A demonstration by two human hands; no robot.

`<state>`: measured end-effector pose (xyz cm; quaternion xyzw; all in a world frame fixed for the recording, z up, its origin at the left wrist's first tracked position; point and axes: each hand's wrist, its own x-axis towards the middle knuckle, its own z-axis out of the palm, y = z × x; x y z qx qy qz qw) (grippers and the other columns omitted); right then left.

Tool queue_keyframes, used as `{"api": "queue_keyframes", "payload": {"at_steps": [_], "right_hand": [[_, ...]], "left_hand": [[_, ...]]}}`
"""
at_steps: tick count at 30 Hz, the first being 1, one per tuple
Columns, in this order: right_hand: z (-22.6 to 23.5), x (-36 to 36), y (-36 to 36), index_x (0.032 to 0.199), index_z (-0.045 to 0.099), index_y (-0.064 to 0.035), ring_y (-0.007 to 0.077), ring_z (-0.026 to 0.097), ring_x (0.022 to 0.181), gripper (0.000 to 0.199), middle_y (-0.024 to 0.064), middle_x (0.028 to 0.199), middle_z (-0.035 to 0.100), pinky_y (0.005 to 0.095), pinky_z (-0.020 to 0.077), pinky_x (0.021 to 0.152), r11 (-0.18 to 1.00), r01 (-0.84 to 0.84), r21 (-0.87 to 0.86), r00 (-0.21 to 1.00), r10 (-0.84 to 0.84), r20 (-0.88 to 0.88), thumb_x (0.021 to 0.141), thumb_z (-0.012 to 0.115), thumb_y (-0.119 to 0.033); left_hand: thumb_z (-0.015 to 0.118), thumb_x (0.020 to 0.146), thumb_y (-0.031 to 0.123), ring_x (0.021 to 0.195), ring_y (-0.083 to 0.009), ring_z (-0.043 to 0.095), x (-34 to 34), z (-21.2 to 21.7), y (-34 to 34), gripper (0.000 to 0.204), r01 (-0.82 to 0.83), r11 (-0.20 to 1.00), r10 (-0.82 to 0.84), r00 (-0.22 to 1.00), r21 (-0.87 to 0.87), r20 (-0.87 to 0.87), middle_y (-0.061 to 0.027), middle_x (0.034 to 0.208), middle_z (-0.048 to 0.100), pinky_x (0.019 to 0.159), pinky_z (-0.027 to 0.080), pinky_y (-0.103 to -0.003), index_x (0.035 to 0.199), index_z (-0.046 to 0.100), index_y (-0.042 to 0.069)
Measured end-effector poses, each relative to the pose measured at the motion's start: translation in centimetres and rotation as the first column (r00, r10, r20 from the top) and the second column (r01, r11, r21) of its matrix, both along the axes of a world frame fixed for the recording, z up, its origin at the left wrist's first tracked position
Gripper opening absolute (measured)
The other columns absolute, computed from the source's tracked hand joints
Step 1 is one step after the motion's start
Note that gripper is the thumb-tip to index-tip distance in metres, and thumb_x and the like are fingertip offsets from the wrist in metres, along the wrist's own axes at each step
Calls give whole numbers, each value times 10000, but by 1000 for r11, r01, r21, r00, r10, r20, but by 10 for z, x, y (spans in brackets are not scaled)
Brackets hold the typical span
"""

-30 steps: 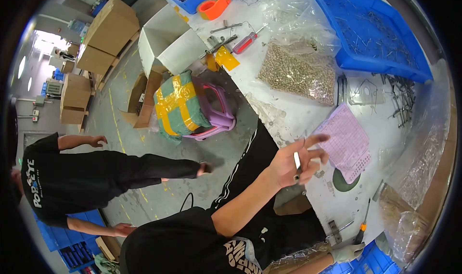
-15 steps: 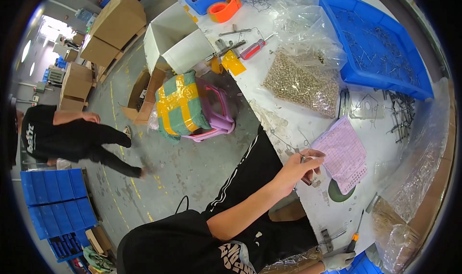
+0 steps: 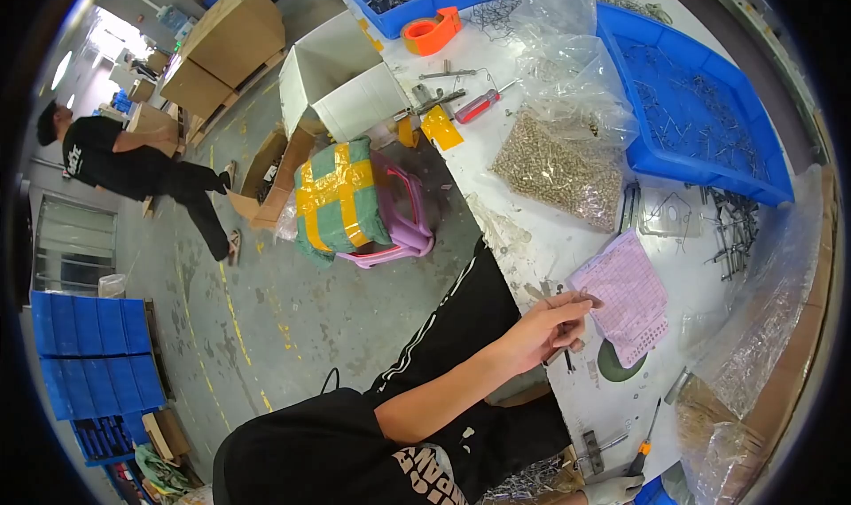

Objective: The person uses a screwdriver to assemble small metal wire components at a workbench.

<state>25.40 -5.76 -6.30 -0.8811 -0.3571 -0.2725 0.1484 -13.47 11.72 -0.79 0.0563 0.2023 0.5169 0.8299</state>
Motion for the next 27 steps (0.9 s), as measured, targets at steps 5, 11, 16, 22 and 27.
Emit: {"api": "queue_keyframes", "payload": {"at_steps": [5, 11, 16, 22, 27], "right_hand": [[-5, 6, -6, 974, 658, 33, 443, 654, 820, 362, 286, 942, 665, 516, 551, 700, 991, -46, -127, 976, 72, 207, 1006, 525, -303], [-10, 8, -6, 996, 657, 14, 428, 654, 828, 367, 265, 953, 665, 509, 550, 698, 974, -81, -214, 973, 123, 194, 988, 552, -338], [3, -6, -5, 1019, 656, -6, 413, 653, 837, 379, 245, 965, 666, 502, 548, 696, 963, -81, -258, 974, 131, 184, 971, 578, -374], [0, -16, 3, 1045, 654, -29, 394, 653, 847, 401, 220, 978, 667, 494, 546, 694, 989, 6, -145, 994, 9, 106, 950, 610, -416], [-18, 14, -10, 1062, 654, -45, 391, 648, 854, 414, 210, 990, 667, 493, 543, 692, 996, 86, -36, 995, -88, -37, 939, 626, -439]], "left_hand": [[618, 989, 239, 658, -85, 469, 17, -27, -1, 270, -124, 987, 112, 987, -101, -112, 20, 741, 512, 747, 442, -281, 1187, 605, 56], [649, 969, 202, 787, -115, 564, 16, -43, -2, 295, -204, 973, 180, 965, -113, -192, -20, 835, 589, 849, 483, -299, 1196, 605, 18], [680, 946, 166, 942, -155, 635, 20, -31, 2, 377, -180, 983, 165, 945, -29, -282, -71, 988, 642, 904, 493, -316, 1251, 570, -26], [723, 911, 132, 1086, -197, 640, 13, -25, -19, 518, -311, 940, 192, 825, -142, -532, -118, 1127, 643, 948, 489, -305, 1336, 504, -67], [766, 871, 118, 1044, -163, 617, 22, -15, -32, 516, -293, 948, 162, 775, -121, -611, -97, 1114, 645, 896, 499, -305, 1300, 531, -47]]}}
